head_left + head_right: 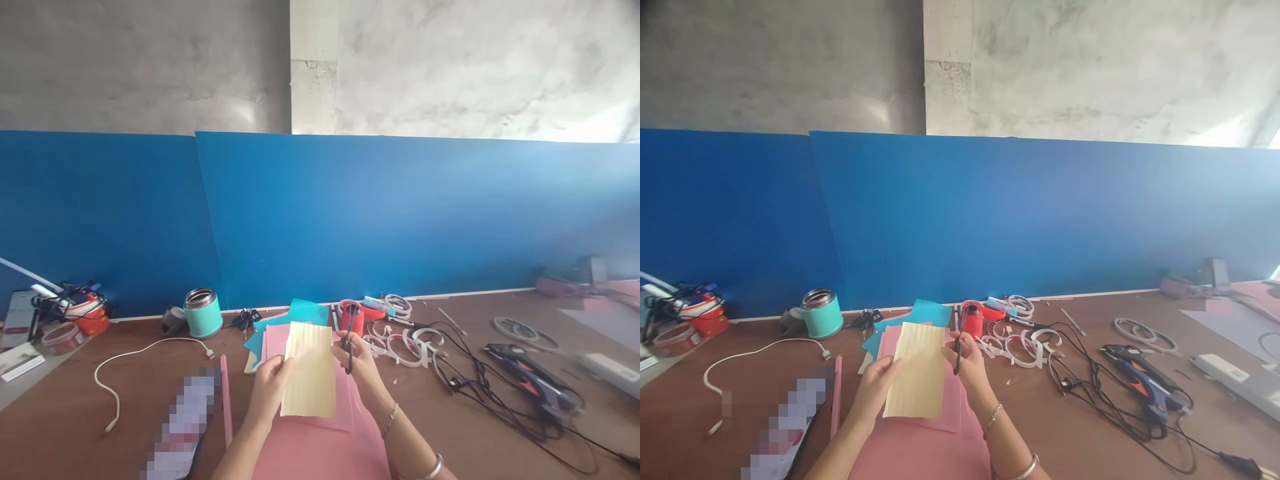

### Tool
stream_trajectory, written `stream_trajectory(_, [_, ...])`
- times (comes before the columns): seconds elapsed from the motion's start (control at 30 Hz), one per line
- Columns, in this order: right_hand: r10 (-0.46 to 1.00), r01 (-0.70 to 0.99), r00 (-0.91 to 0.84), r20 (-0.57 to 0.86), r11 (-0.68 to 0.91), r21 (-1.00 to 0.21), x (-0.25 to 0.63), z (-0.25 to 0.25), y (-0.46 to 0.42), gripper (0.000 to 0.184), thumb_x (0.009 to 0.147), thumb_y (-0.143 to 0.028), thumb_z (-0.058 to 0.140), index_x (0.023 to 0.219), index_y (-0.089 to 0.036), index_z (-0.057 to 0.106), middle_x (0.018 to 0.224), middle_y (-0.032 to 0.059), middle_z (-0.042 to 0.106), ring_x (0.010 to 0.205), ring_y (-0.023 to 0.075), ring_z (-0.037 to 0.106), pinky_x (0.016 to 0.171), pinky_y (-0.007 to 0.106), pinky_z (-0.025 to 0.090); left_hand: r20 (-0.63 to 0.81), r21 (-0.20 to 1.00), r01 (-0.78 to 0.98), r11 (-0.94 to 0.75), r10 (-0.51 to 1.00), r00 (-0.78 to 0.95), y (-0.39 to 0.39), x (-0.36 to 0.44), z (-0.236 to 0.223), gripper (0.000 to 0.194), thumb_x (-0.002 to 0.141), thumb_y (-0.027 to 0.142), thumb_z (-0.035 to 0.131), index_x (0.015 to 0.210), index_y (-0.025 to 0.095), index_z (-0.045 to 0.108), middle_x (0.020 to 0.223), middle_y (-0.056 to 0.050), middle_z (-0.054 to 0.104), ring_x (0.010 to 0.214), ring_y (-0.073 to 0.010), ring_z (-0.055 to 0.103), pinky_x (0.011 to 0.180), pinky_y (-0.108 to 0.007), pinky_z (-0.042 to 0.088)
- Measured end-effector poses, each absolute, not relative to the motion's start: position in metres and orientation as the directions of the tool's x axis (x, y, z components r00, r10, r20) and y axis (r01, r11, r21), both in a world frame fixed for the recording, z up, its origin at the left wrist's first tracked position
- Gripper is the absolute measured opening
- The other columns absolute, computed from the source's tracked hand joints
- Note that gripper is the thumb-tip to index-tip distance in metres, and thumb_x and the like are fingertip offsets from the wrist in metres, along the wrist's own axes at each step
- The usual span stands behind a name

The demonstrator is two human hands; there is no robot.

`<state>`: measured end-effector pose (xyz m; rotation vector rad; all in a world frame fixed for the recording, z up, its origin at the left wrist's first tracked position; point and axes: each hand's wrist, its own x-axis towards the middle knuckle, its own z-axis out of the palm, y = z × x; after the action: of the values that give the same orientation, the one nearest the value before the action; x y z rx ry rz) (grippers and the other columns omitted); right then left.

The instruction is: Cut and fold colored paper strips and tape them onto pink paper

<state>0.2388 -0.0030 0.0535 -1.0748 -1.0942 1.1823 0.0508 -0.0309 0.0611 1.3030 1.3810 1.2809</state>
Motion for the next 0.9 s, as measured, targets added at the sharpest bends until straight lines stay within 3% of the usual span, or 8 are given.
stream_trajectory(0.1, [0.988,-0.095,0.128,0.084,0.097,-0.991,0.237,0.049,0.001,0.036,0.063,-0.028,0.068,0.095,-0.020,0.054,0.066,-0.0040,0.051,0.058,0.0106,0.042,0.052,0.022,0.031,0.104,0.981,0.169,-0.091,0.992,-0.070,-0.031,0.052,0.061,0.040,0.072,0.045,0.051,0.055,0.022,0.022,0.059,0.006,0.015,0.054,-0.0091,0.019,0.049,-0.022,0.018])
stream_trajectory(0.2, [0.990,-0.149,0.129,0.055,0.074,-0.986,0.240,0.048,0.002,0.035,0.061,-0.026,0.069,0.093,-0.020,0.055,0.062,-0.0052,0.048,0.054,0.0097,0.041,0.050,0.022,0.031,0.058,0.991,0.127,-0.049,0.996,-0.071,-0.033,0.051,0.062,0.039,0.070,0.045,0.054,0.053,0.021,0.028,0.055,0.007,0.021,0.052,-0.0090,0.025,0.050,-0.021,0.022])
stream_trajectory(0.33, [0.997,-0.373,-0.076,-0.024,-0.051,-0.927,0.246,0.052,0.000,0.035,0.061,-0.032,0.069,0.091,-0.021,0.055,0.068,-0.0034,0.051,0.060,0.0115,0.049,0.058,0.024,0.041,-0.127,0.983,-0.123,0.136,0.989,0.075,-0.036,0.048,0.064,0.027,0.069,0.044,0.058,0.062,0.018,0.051,0.058,0.003,0.048,0.058,-0.0133,0.047,0.060,-0.024,0.038])
stream_trajectory(0.43, [0.992,-0.405,-0.126,-0.029,-0.078,-0.911,0.248,0.054,-0.001,0.036,0.061,-0.035,0.071,0.091,-0.022,0.054,0.071,-0.0031,0.052,0.064,0.0128,0.052,0.062,0.025,0.044,-0.148,0.978,-0.134,0.159,0.985,0.094,-0.036,0.047,0.065,0.029,0.067,0.047,0.059,0.065,0.018,0.056,0.061,0.001,0.056,0.062,-0.0163,0.053,0.063,-0.026,0.042])
stream_trajectory(0.57, [1.000,-0.372,-0.025,0.004,-0.005,-0.928,0.249,0.052,0.002,0.038,0.062,-0.033,0.072,0.093,-0.021,0.053,0.073,-0.0027,0.052,0.065,0.0121,0.051,0.060,0.023,0.042,-0.085,0.995,0.044,0.085,0.996,0.010,-0.034,0.047,0.063,0.038,0.065,0.055,0.058,0.057,0.019,0.051,0.056,0.003,0.050,0.057,-0.0149,0.049,0.056,-0.023,0.038])
stream_trajectory(0.73, [1.000,-0.381,0.005,0.007,0.008,-0.925,0.251,0.053,0.001,0.039,0.065,-0.033,0.071,0.096,-0.021,0.052,0.075,-0.0018,0.053,0.066,0.0114,0.051,0.057,0.022,0.039,0.006,0.993,0.120,0.003,0.997,-0.076,-0.031,0.046,0.059,0.042,0.067,0.055,0.057,0.051,0.019,0.041,0.051,0.006,0.034,0.053,-0.0108,0.036,0.052,-0.022,0.030])
stream_trajectory(0.9, [0.992,-0.121,-0.120,0.025,0.011,-0.993,0.245,0.063,-0.007,0.037,0.073,-0.046,0.061,0.095,-0.017,0.055,0.073,0.0034,0.061,0.065,0.0140,0.055,0.051,0.022,0.036,0.105,0.993,0.097,-0.074,0.923,-0.371,-0.029,0.038,0.063,0.043,0.073,0.055,0.052,0.052,0.020,0.038,0.052,0.006,0.033,0.056,-0.0112,0.033,0.055,-0.024,0.032])
